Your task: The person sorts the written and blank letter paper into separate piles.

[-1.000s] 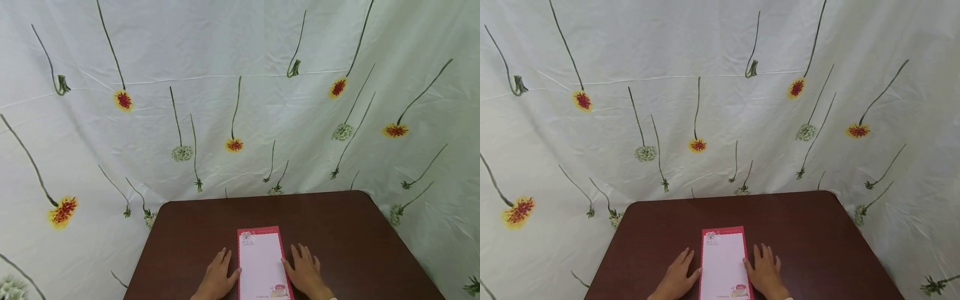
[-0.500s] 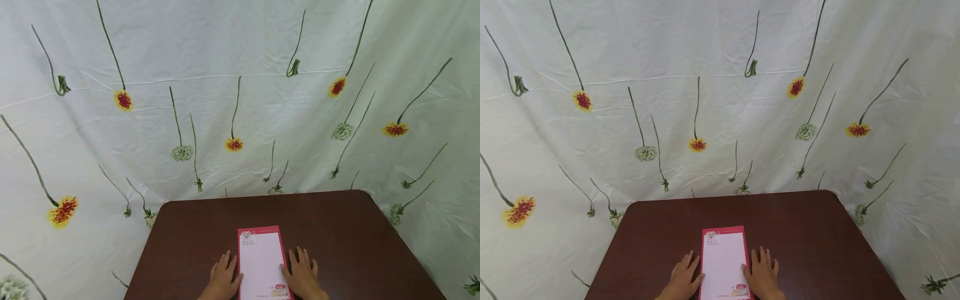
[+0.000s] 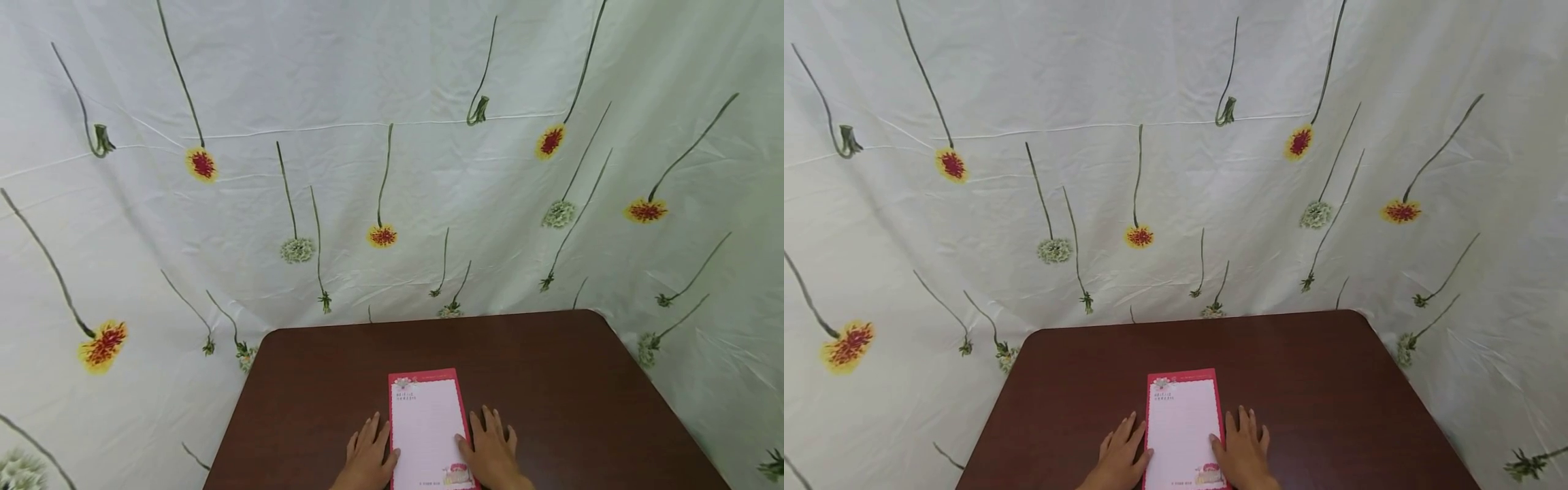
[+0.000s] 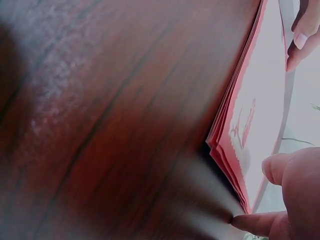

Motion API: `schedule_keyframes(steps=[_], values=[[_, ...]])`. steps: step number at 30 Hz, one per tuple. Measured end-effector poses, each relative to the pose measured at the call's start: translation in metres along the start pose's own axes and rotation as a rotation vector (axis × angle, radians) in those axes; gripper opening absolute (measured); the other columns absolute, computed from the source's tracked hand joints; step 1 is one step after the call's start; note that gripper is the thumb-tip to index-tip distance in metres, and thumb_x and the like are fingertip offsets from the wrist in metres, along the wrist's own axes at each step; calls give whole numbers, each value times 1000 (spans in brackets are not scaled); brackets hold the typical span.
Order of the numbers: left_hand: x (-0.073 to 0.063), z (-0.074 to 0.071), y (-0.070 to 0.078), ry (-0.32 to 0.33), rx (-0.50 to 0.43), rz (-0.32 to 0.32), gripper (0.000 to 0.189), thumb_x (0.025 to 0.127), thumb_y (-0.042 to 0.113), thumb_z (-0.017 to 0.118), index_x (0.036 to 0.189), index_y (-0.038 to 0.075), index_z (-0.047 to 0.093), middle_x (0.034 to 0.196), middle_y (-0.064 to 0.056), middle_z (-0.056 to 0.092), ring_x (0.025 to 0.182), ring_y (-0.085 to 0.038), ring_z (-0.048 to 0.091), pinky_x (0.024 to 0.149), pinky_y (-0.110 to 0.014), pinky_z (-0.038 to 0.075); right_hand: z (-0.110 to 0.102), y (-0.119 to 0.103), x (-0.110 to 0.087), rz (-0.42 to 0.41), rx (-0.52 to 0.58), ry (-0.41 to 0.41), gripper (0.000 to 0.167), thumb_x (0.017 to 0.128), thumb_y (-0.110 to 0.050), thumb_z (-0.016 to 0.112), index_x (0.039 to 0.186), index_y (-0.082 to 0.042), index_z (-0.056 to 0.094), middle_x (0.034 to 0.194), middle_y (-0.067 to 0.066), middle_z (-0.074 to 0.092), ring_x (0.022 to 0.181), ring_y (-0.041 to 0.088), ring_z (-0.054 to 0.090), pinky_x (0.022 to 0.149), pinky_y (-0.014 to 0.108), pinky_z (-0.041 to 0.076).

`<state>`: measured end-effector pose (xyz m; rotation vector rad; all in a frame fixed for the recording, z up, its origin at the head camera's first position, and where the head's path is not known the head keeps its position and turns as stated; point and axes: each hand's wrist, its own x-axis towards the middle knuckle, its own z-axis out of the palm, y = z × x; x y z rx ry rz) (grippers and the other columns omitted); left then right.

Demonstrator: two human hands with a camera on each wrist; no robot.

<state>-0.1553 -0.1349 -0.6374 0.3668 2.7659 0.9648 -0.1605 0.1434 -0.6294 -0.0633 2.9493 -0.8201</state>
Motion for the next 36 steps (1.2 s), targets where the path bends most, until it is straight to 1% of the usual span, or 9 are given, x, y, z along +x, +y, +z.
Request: schedule_keyframes(steps=[3,5,7,10,15,21,30,33,36], values=[[0,0,0,5,-15,-2,70,104,38,62,150,-13,46,163,-37,31,148,-60,28,110,-81,16,0,-1,0,-9,7,7,67,100,-42,67,148,4,54,160,34,38,150,58,30,113,80,15],[0,1,0,3,-18,-19,73,104,41,61,151,-12,45,164,-36,31,149,-60,28,112,-79,15,1,-2,0,-11,3,11,67,100,-42,68,147,4,55,159,34,39,149,58,30,113,80,15],[0,1,0,-7,-20,-25,72,103,39,62,151,-13,46,164,-36,31,149,-60,27,112,-80,15,2,-2,0,-12,1,14,67,100,-41,68,147,4,55,159,34,39,149,58,31,114,80,15],[2,3,1,-24,1,-50,72,103,39,62,152,-10,45,165,-35,31,150,-59,27,114,-78,14,4,-3,-1,-2,-19,14,67,100,-43,68,148,2,55,159,33,41,150,56,32,115,79,15],[2,6,2,-47,34,-74,74,103,38,62,155,-10,42,165,-33,31,151,-57,27,116,-77,14,8,-6,-3,-16,-47,39,66,98,-43,70,146,1,57,157,32,44,149,55,34,114,79,16],[1,8,4,-34,55,-69,74,102,36,64,155,-11,41,165,-33,32,150,-57,29,115,-77,15,11,-9,-3,-46,-57,76,64,98,-41,70,144,3,58,155,31,46,147,54,37,113,79,17],[-3,7,11,30,79,-31,67,104,32,61,151,-13,44,161,-33,38,146,-57,36,112,-77,23,12,-14,-5,-61,-96,137,62,100,-42,67,140,4,61,153,28,50,144,50,45,113,77,20],[-3,10,11,80,78,-15,61,105,27,61,149,-13,48,159,-33,40,144,-55,39,109,-77,27,13,-16,-5,-61,-102,161,59,101,-41,67,138,4,62,152,27,52,142,48,47,112,77,21],[-3,13,12,134,81,-20,55,104,25,63,146,-10,54,155,-29,46,139,-52,45,107,-73,33,15,-17,-5,-73,-100,220,52,100,-36,68,132,4,66,147,25,57,136,43,53,109,75,24]])
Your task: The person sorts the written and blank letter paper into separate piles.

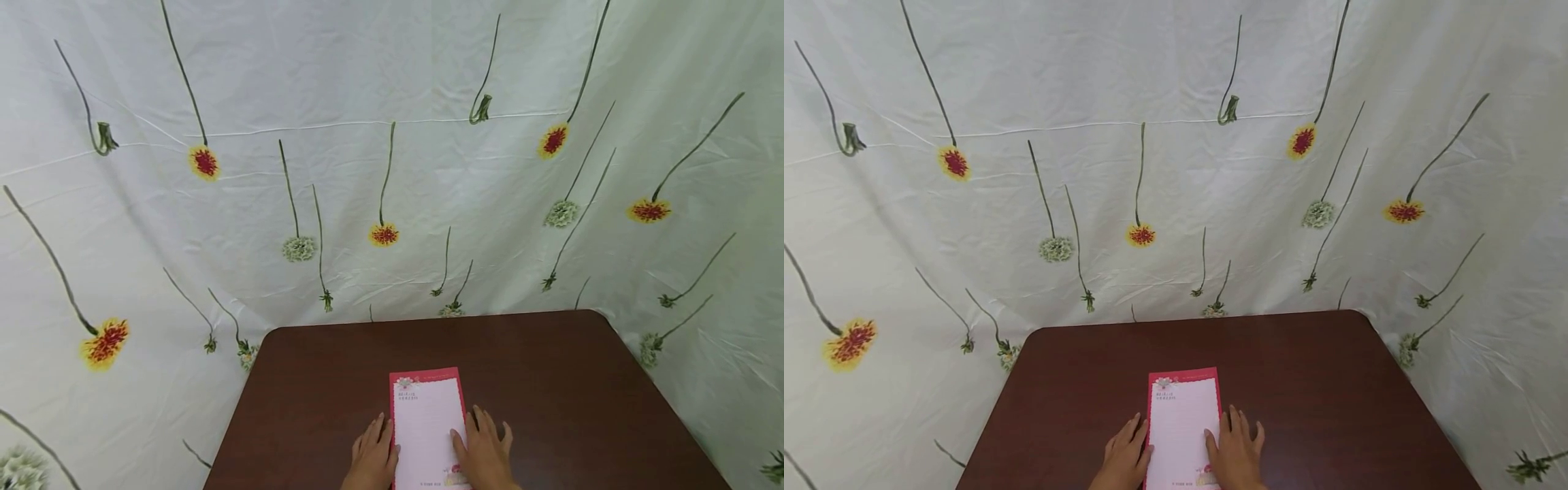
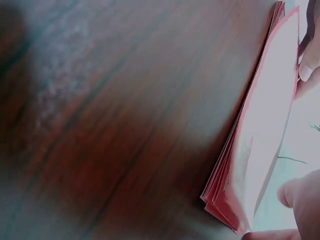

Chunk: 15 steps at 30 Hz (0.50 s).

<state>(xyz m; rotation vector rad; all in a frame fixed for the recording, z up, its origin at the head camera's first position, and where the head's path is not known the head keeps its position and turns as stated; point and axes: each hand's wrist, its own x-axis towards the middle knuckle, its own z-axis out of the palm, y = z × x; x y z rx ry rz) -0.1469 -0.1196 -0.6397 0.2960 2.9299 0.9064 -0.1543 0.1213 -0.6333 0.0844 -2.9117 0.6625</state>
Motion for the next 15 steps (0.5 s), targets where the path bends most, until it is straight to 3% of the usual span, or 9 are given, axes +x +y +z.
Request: schedule_keyframes(steps=[4,7,11,15], values=[[0,0,3,48,1,-30,50,101,24,70,142,-2,60,134,-17,55,116,-39,53,94,-56,43,2,-1,3,-22,16,126,34,98,-27,74,119,-1,73,130,18,67,118,37,63,103,70,30],[2,0,3,70,-40,-44,47,99,22,72,140,1,62,114,-6,57,100,-28,51,81,-44,38,2,-3,7,-10,46,189,19,96,-21,76,107,-6,76,113,11,69,104,33,64,99,65,33],[5,1,0,106,-136,-41,40,98,15,69,136,2,64,95,5,58,89,-19,54,75,-40,33,0,-7,14,22,79,224,9,94,-18,76,94,-10,73,94,6,66,92,30,63,91,60,36],[5,0,-1,142,-210,-68,38,96,10,67,133,4,65,88,9,61,82,-11,55,76,-39,32,-4,-10,18,34,114,225,10,92,-16,77,86,-13,69,85,3,64,85,29,62,84,56,35]])
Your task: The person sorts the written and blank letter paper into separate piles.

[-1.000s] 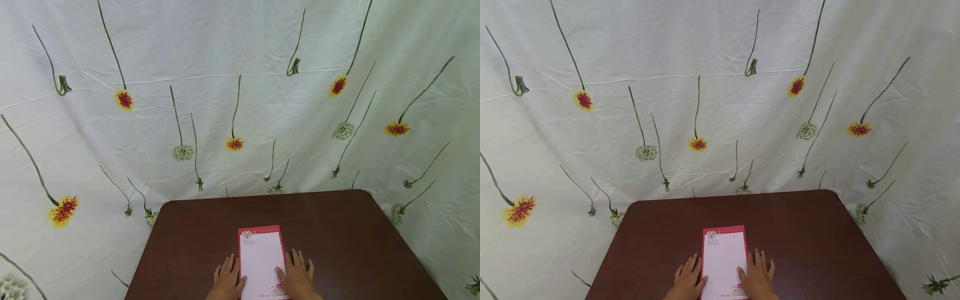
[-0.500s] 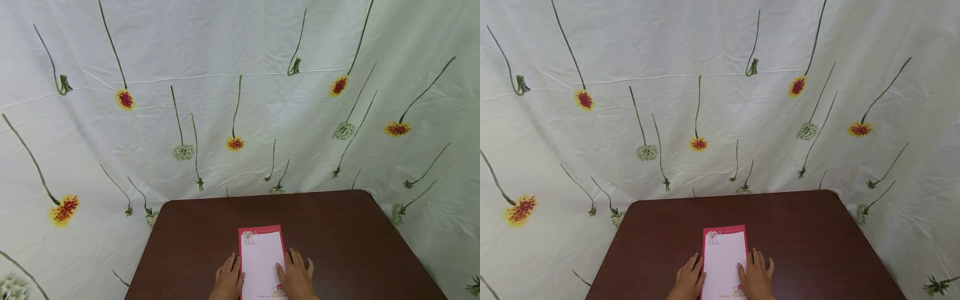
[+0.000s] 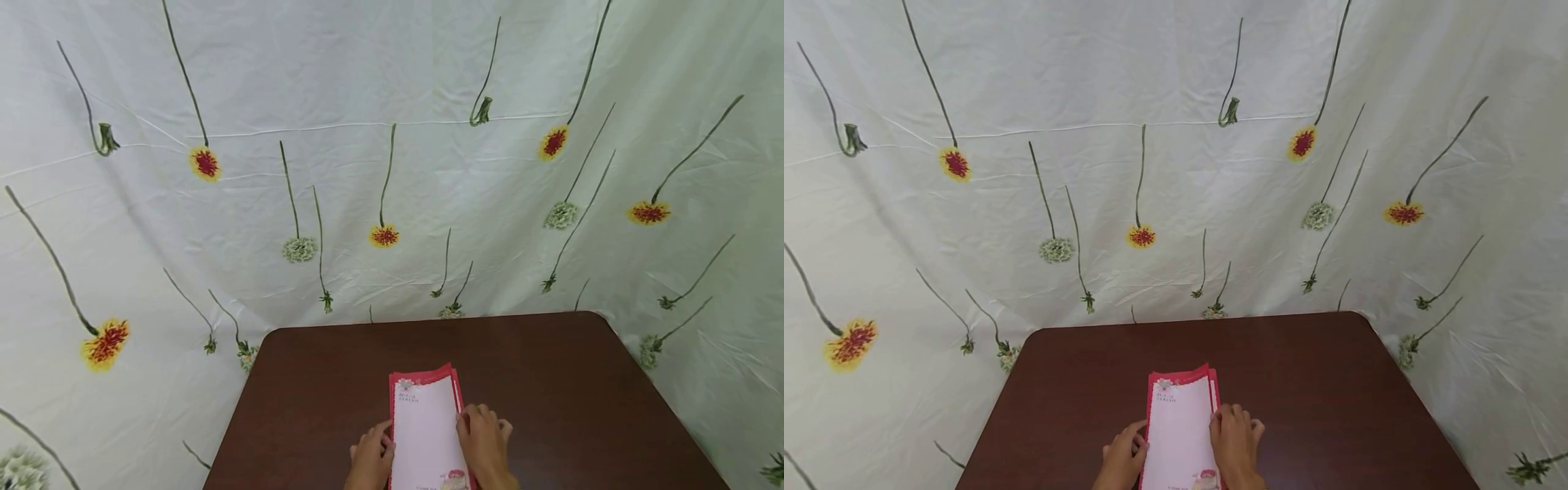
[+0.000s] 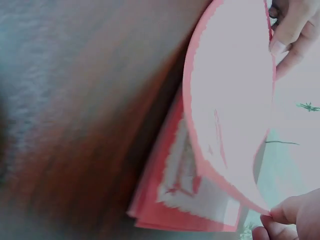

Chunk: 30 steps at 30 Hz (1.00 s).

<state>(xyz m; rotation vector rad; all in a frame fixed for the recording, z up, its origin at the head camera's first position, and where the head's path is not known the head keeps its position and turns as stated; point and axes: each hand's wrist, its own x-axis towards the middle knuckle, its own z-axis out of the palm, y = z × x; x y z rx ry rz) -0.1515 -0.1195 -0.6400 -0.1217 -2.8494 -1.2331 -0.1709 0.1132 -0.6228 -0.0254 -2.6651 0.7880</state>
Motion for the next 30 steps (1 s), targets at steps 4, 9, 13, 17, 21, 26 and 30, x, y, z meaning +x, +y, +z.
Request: schedule_keyframes(steps=[4,9,13,17,21,26,30], values=[[-1,-8,2,33,-32,-46,39,95,9,66,135,4,64,89,10,63,83,-10,57,77,-40,33,0,-7,5,18,37,-37,12,92,-17,74,82,-17,68,82,-2,61,84,24,61,84,54,33],[-3,-22,-2,81,-19,-49,40,96,9,66,136,4,62,90,10,63,83,-10,57,77,-40,33,2,-20,10,41,62,-94,12,94,-19,74,83,-18,68,83,-5,61,86,21,61,86,53,33],[-7,-34,-10,123,8,-74,41,95,9,67,135,6,63,90,11,62,83,-9,57,77,-42,34,9,-32,11,40,92,-116,12,93,-18,76,84,-17,69,83,-6,62,85,20,61,84,51,33],[-11,-47,-21,171,40,-121,40,95,10,67,135,6,63,90,10,64,84,-11,57,78,-44,36,17,-47,12,34,149,-109,12,92,-18,76,82,-17,69,80,-7,62,80,17,61,81,50,33],[-14,-61,-31,206,61,-157,40,95,9,67,135,4,63,91,7,65,85,-14,59,78,-46,35,30,-64,14,37,201,-85,14,90,-18,77,78,-19,69,78,-10,61,77,14,60,80,48,34],[-17,-79,-45,245,85,-201,41,95,9,66,136,1,61,91,4,67,85,-17,60,79,-50,35,48,-86,16,35,229,-88,16,88,-18,78,75,-19,69,75,-10,60,76,12,57,79,44,34],[-20,-91,-58,274,106,-236,41,95,8,65,135,0,61,91,1,68,84,-18,61,79,-53,37,61,-104,16,5,242,-70,17,86,-17,78,73,-19,68,73,-11,58,72,10,54,77,43,31]])
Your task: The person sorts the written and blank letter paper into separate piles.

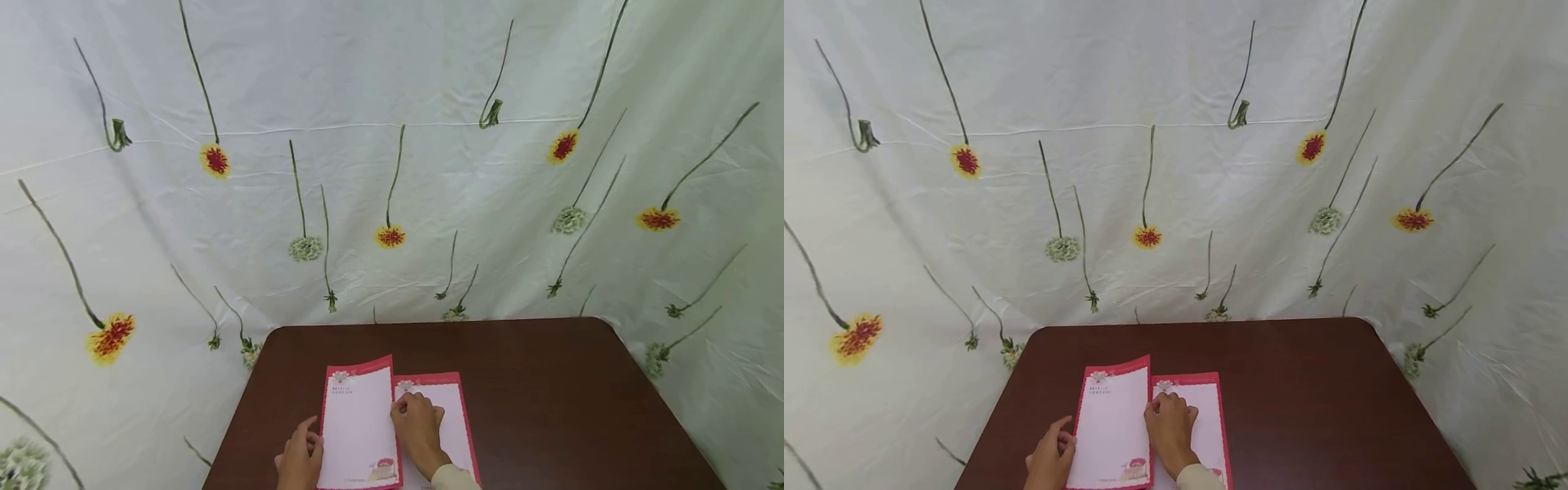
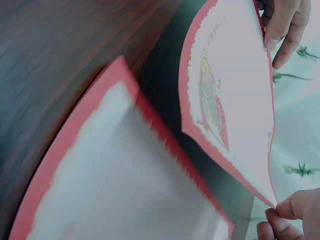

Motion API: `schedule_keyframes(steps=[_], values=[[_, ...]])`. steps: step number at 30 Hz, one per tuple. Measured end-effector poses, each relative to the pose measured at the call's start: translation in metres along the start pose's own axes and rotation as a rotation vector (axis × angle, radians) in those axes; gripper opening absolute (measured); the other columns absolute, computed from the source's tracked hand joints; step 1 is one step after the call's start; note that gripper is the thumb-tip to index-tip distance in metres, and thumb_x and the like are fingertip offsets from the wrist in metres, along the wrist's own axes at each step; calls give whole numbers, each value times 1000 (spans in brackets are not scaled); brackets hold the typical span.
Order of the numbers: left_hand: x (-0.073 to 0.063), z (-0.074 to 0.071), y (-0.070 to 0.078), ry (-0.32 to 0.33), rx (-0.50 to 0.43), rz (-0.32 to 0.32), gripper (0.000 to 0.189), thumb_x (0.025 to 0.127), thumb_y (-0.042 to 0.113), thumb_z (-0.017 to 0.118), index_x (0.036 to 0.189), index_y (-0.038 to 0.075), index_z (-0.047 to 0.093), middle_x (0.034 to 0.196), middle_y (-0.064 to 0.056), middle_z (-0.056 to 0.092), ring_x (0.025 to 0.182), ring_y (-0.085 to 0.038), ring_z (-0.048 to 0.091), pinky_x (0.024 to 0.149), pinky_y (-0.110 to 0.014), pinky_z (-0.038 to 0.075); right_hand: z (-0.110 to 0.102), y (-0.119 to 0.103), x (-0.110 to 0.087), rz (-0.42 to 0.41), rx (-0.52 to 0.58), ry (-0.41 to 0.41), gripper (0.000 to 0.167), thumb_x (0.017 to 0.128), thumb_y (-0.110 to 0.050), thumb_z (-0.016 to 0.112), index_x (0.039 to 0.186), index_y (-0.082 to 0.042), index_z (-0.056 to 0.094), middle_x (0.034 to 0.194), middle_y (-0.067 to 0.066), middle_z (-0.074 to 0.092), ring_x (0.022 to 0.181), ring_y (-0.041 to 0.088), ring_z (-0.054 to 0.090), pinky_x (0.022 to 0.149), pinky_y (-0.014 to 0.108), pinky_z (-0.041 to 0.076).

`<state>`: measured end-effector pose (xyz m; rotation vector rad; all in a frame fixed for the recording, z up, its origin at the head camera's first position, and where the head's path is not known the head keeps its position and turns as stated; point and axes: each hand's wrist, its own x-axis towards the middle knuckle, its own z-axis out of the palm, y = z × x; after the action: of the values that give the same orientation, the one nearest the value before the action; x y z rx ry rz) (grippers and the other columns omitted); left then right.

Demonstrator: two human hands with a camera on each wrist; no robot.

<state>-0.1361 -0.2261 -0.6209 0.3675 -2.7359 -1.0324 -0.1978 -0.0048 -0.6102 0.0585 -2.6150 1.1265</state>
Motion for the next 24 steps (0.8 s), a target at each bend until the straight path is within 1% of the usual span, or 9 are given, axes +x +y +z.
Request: schedule_keyframes(steps=[3,4,7,10,16,24], values=[[1,-7,-10,6,17,-25,42,95,9,64,135,-1,61,91,-1,69,83,-19,61,78,-54,37,14,-7,-2,-49,-17,31,21,86,-18,78,69,-20,65,69,-12,53,68,8,49,74,41,29],[1,-9,-14,10,25,-33,42,94,9,63,135,-2,60,91,-2,69,83,-20,61,78,-54,37,17,-10,-3,-60,-19,29,22,86,-19,78,69,-21,64,68,-13,52,67,7,48,73,40,28],[2,-15,-22,17,43,-70,43,94,8,61,135,-2,59,91,-4,68,84,-24,62,78,-54,36,26,-18,-5,-73,-20,-3,25,87,-19,78,67,-21,62,67,-12,50,67,8,47,73,40,27],[2,-19,-29,17,57,-108,44,94,7,60,136,-3,57,92,-6,68,86,-27,63,79,-56,35,32,-27,-6,-52,-22,-49,26,87,-19,78,67,-21,63,67,-11,53,68,10,51,75,41,30],[1,-21,-39,7,88,-167,42,94,6,62,134,-5,57,91,-9,66,82,-27,62,80,-61,35,43,-33,-11,-37,-74,-76,28,87,-20,80,65,-21,62,68,-9,54,71,15,58,74,42,32],[2,-21,-56,-22,119,-204,42,95,8,61,133,-9,56,91,-12,63,88,-37,63,81,-65,37,52,-33,-16,-79,-185,-73,25,86,-22,80,65,-19,66,69,-4,58,75,21,61,72,43,33]])
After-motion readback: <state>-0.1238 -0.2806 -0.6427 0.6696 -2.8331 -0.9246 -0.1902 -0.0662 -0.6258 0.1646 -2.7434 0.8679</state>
